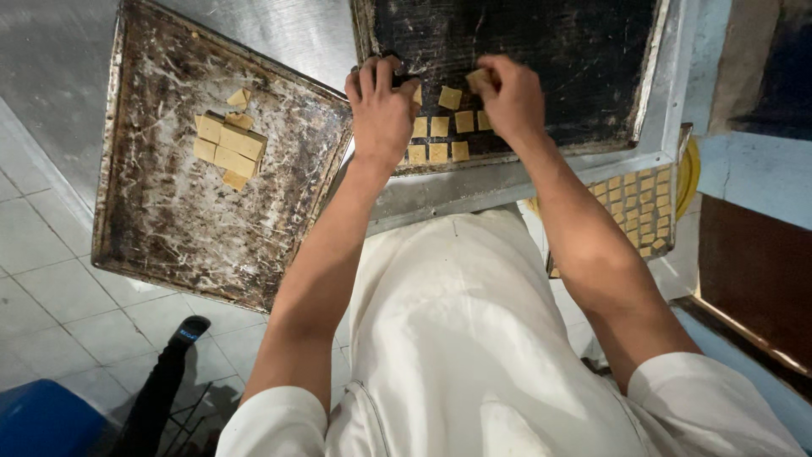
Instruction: The person picks up small square dough pieces one by one from a metal tray and arranges them into rows on another dark baking tray.
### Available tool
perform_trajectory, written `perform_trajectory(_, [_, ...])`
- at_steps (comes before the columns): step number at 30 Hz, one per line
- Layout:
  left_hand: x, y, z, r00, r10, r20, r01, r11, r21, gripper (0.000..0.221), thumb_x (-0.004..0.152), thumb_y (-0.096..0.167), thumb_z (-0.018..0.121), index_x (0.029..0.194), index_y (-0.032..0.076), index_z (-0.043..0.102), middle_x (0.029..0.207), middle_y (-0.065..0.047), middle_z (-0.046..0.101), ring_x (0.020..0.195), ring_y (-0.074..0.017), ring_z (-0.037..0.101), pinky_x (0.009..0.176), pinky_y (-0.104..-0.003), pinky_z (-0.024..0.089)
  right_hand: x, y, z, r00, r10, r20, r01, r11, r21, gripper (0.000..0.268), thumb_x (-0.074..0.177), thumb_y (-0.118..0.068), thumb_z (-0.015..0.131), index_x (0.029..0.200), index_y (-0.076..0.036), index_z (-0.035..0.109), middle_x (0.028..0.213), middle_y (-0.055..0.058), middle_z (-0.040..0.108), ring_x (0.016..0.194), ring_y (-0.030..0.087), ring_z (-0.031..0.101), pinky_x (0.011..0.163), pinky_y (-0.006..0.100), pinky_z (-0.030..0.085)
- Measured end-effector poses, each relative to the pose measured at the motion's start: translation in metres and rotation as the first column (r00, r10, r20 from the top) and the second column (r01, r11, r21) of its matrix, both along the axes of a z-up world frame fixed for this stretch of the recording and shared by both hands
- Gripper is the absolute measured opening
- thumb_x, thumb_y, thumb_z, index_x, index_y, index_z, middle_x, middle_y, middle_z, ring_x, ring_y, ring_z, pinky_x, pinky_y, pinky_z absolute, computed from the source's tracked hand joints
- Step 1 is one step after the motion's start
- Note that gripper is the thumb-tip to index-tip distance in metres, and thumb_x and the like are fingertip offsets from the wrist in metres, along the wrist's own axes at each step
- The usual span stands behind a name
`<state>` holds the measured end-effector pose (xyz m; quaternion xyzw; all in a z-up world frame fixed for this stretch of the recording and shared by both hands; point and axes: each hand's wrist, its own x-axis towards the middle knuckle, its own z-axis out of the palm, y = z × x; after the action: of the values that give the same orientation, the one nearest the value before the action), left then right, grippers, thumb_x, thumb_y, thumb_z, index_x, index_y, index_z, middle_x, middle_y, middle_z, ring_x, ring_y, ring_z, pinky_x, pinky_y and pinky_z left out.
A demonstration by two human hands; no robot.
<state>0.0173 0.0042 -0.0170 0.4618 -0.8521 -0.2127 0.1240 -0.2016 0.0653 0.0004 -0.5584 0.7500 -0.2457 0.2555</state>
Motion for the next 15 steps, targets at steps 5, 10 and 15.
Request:
perform_trajectory(5, [0.002, -0.006, 0.005, 1.0, 0.01, -0.029, -0.011, 1.0, -0.027, 0.04, 0.079, 0.015, 0.081, 0.119, 0.021, 0.078, 0.133, -0.01, 0.057, 0.134, -0.0348, 0.042, 0.116, -0.059, 0.025, 0.005, 0.012, -0.002, 0.948, 0.156, -0.277, -0.176, 0.983, -0.047, 0.039, 0.085, -0.032, 0.092, 0.117, -0.012, 0.08, 0.121, 0.01, 0.05, 0.112, 0.031, 0.046, 0.094, 0.046, 0.042])
perform_trajectory(10, [0.017, -0.008, 0.006, 0.999, -0.038, -0.017, 0.038, 0.999, 0.008, 0.036, 0.084, 0.016, 0.081, 0.12, 0.012, 0.077, 0.135, -0.009, 0.057, 0.136, -0.033, 0.042, 0.118, -0.056, 0.026, 0.027, 0.007, -0.011, 0.919, 0.21, -0.333, -0.255, 0.962, -0.098, 0.022, 0.091, -0.023, 0.088, 0.111, -0.018, 0.081, 0.124, 0.007, 0.053, 0.117, 0.029, 0.048, 0.099, 0.045, 0.043])
perform_trajectory(15, [0.025, -0.01, 0.0, 0.999, -0.043, -0.006, 0.043, 0.998, -0.044, 0.023, 0.087, 0.012, 0.078, 0.11, 0.01, 0.078, 0.133, -0.007, 0.059, 0.134, -0.0299, 0.046, 0.12, -0.055, 0.028, 0.04, -0.006, -0.007, 0.914, 0.248, -0.321, -0.298, 0.948, -0.114, 0.028, 0.091, -0.028, 0.088, 0.115, -0.016, 0.08, 0.124, 0.007, 0.052, 0.117, 0.03, 0.047, 0.099, 0.047, 0.041])
